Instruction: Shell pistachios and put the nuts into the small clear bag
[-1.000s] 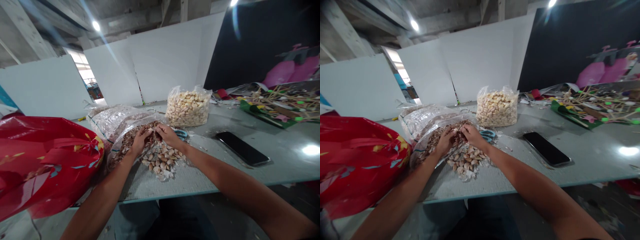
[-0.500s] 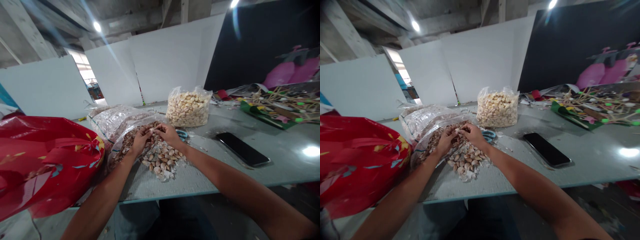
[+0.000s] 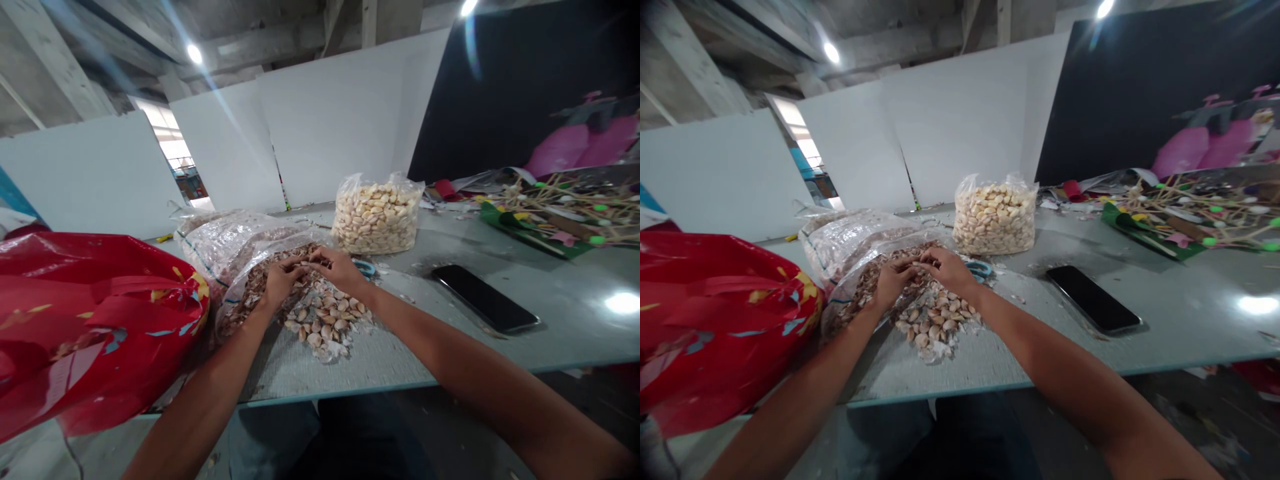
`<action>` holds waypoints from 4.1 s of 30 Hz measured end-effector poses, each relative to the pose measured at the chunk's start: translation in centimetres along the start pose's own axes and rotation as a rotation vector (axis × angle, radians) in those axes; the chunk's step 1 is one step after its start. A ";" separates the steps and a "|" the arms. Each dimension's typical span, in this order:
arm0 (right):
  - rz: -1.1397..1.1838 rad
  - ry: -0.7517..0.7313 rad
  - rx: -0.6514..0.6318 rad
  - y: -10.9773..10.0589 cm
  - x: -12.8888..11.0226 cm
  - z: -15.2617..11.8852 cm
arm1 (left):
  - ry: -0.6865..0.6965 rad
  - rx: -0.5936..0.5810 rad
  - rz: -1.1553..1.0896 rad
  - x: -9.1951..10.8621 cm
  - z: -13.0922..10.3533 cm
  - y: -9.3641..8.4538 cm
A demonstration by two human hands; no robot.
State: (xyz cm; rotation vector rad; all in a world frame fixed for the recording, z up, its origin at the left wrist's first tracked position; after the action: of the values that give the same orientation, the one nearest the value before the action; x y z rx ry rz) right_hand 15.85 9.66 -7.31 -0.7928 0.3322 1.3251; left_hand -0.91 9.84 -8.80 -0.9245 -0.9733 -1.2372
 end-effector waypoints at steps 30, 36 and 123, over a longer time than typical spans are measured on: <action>-0.148 -0.004 -0.020 0.0 0.4 0.4 | 0.191 0.099 0.152 0.1 0.1 -0.5; -0.256 -0.152 -0.114 -0.5 0.0 0.4 | 0.186 0.078 0.194 0.3 -0.1 -0.6; 0.006 0.202 0.105 0.2 0.7 0.2 | 0.341 0.078 0.377 0.6 -0.6 0.1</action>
State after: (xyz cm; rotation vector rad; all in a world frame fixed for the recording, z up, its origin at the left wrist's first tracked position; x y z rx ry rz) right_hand 15.80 10.36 -7.68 -0.8385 0.5605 1.2256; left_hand -0.73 9.09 -8.47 -0.7613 -0.5424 -0.9857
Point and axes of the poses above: each hand's wrist, its own z-axis towards the middle knuckle, its own y-axis out of the palm, x = y × z, the point moved 2 cm from there along z, towards the middle knuckle, and after that the axes turned 9 degrees about x, right-handed, at the moved point
